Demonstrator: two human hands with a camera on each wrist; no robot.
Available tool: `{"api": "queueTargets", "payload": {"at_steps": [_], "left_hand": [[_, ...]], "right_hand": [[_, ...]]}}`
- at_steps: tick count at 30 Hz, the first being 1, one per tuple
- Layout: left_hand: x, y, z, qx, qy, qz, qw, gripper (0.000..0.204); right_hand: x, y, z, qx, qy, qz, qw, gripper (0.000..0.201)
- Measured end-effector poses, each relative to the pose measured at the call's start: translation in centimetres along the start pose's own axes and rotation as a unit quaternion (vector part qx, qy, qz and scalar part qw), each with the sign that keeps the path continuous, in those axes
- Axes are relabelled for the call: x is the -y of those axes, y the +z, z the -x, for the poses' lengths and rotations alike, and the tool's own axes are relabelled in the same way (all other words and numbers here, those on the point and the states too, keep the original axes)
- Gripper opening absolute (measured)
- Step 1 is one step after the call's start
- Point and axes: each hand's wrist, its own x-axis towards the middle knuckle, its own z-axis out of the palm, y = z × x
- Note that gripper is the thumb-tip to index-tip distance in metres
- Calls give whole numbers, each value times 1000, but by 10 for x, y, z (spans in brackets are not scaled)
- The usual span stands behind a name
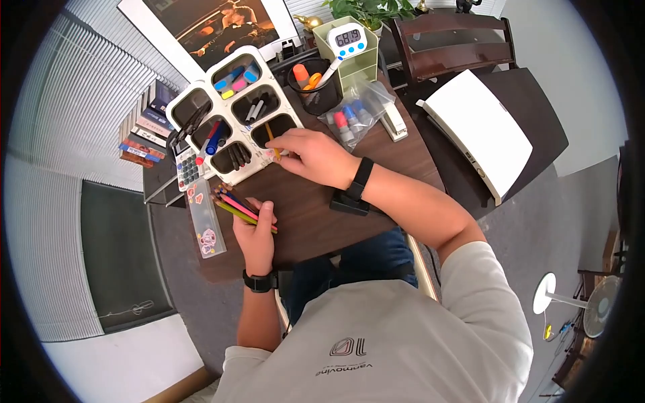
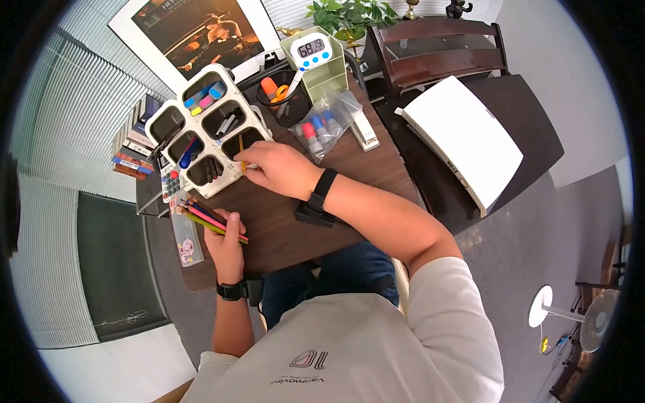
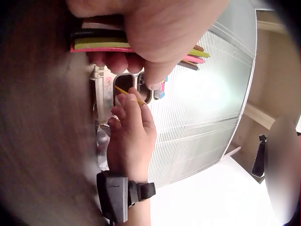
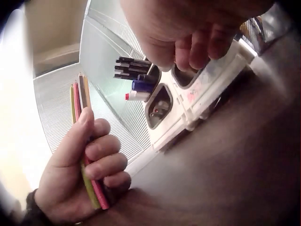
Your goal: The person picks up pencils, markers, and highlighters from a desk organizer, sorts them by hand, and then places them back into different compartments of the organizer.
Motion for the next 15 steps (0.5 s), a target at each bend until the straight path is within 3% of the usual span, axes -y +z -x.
{"api": "queueTargets", "payload": {"at_steps": [4,7,11,13,15], "left_hand": [[-3,4,0,-3,-8,-32,999,13],[-1,3,1,-2,2,-28,1000,13],[2,1,-1,-1,2,-10,1000,17],[3,1,0,-2,-3,5,1000,19],[1,3,0,-8,-3,6,1000,18]], "right_hand": [[9,1,0,73,85,-58,992,40],[-2,10,3,36,22,-47,998,40],[6,6,1,48,26,-56,997,41],[13,3,1,58,68,-65,994,34],[14,3,2,53,58,-82,994,30]]}}
